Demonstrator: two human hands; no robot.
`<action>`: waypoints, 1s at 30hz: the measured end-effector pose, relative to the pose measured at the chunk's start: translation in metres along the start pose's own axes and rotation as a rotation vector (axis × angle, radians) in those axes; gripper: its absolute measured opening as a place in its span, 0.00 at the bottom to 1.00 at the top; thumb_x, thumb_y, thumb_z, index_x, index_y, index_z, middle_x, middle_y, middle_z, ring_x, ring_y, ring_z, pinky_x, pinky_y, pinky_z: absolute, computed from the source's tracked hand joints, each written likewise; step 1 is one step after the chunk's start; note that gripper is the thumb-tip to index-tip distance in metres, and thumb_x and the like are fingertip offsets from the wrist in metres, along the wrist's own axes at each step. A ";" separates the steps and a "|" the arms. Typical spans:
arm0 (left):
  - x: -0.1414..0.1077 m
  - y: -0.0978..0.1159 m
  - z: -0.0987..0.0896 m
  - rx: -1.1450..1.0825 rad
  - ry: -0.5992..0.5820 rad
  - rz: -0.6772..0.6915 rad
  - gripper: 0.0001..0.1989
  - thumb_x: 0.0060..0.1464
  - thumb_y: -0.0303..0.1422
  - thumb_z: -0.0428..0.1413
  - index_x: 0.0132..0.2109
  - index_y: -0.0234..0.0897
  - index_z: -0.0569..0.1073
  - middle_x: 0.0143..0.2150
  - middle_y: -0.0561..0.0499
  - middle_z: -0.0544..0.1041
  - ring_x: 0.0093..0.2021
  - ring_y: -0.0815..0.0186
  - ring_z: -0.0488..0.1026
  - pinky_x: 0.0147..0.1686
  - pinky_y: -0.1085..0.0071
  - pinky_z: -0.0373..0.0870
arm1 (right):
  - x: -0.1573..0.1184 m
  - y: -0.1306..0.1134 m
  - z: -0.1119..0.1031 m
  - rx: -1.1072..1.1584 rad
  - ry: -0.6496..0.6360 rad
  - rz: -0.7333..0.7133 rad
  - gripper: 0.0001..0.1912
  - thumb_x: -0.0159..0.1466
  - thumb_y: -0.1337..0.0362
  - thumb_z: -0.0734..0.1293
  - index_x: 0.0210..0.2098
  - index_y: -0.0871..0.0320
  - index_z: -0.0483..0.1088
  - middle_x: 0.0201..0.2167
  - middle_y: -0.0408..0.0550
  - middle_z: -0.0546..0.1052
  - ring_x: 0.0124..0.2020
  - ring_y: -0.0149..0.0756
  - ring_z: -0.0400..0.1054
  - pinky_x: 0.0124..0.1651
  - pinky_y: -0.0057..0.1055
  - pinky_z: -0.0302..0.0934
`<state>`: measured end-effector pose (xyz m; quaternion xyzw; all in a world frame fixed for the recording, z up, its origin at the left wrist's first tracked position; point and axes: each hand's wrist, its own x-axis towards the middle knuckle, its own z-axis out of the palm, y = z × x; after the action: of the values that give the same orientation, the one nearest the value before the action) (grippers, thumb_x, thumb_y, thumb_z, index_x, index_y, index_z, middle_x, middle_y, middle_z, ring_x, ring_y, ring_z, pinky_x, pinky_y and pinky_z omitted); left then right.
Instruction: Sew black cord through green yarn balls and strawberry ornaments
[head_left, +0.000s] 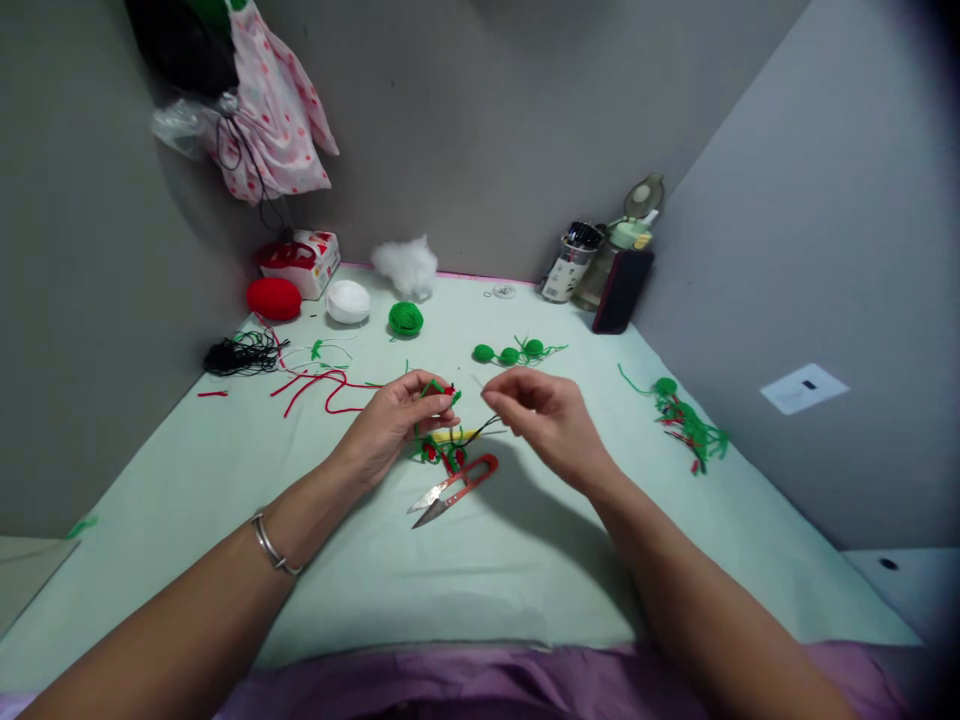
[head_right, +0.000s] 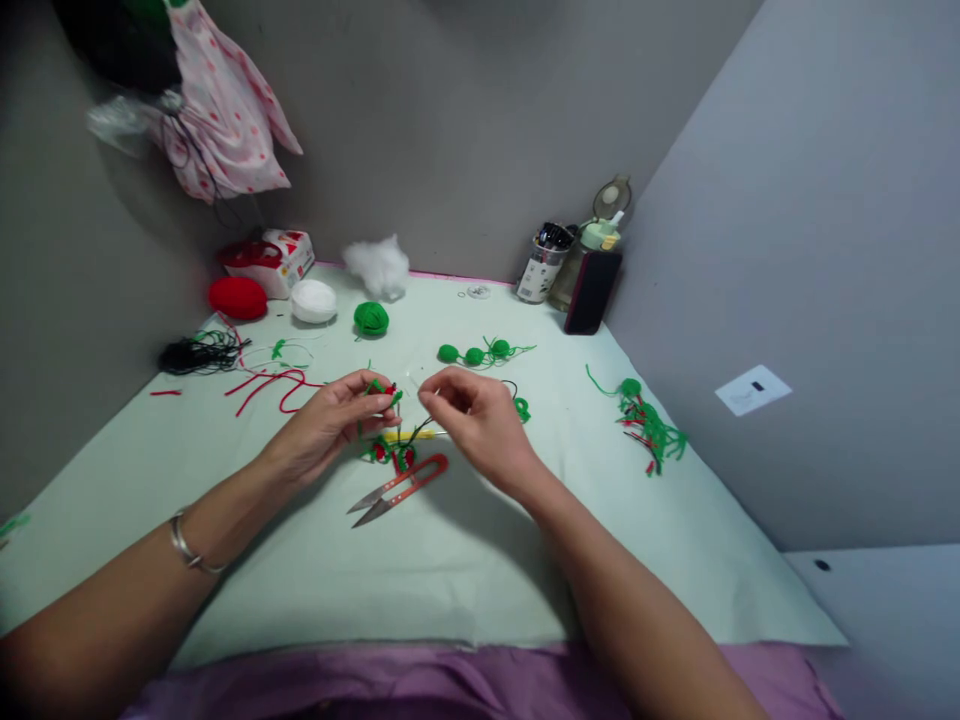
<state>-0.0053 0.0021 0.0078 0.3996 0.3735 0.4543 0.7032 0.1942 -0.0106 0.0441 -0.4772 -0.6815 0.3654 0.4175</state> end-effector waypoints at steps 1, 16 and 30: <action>0.000 0.000 0.000 0.004 0.005 0.009 0.12 0.48 0.33 0.68 0.38 0.36 0.74 0.33 0.55 0.75 0.33 0.69 0.77 0.41 0.69 0.74 | -0.002 -0.001 0.004 -0.043 -0.040 0.004 0.07 0.63 0.63 0.68 0.30 0.59 0.73 0.20 0.39 0.67 0.22 0.27 0.57 0.26 0.27 0.52; 0.001 -0.001 -0.002 0.048 0.018 0.036 0.12 0.48 0.33 0.67 0.37 0.36 0.72 0.34 0.57 0.74 0.33 0.70 0.77 0.42 0.70 0.72 | -0.005 -0.003 0.014 -0.098 -0.129 0.084 0.06 0.61 0.67 0.65 0.28 0.60 0.71 0.22 0.40 0.69 0.23 0.26 0.57 0.27 0.26 0.52; 0.001 -0.002 0.001 0.156 0.052 0.099 0.11 0.47 0.33 0.66 0.36 0.38 0.72 0.32 0.56 0.74 0.32 0.68 0.76 0.39 0.69 0.72 | -0.006 -0.001 0.014 -0.064 -0.143 0.120 0.06 0.60 0.67 0.65 0.27 0.59 0.70 0.21 0.40 0.69 0.22 0.26 0.57 0.26 0.26 0.51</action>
<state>-0.0037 0.0022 0.0065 0.4590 0.4058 0.4682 0.6367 0.1821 -0.0177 0.0384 -0.5028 -0.6911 0.4009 0.3299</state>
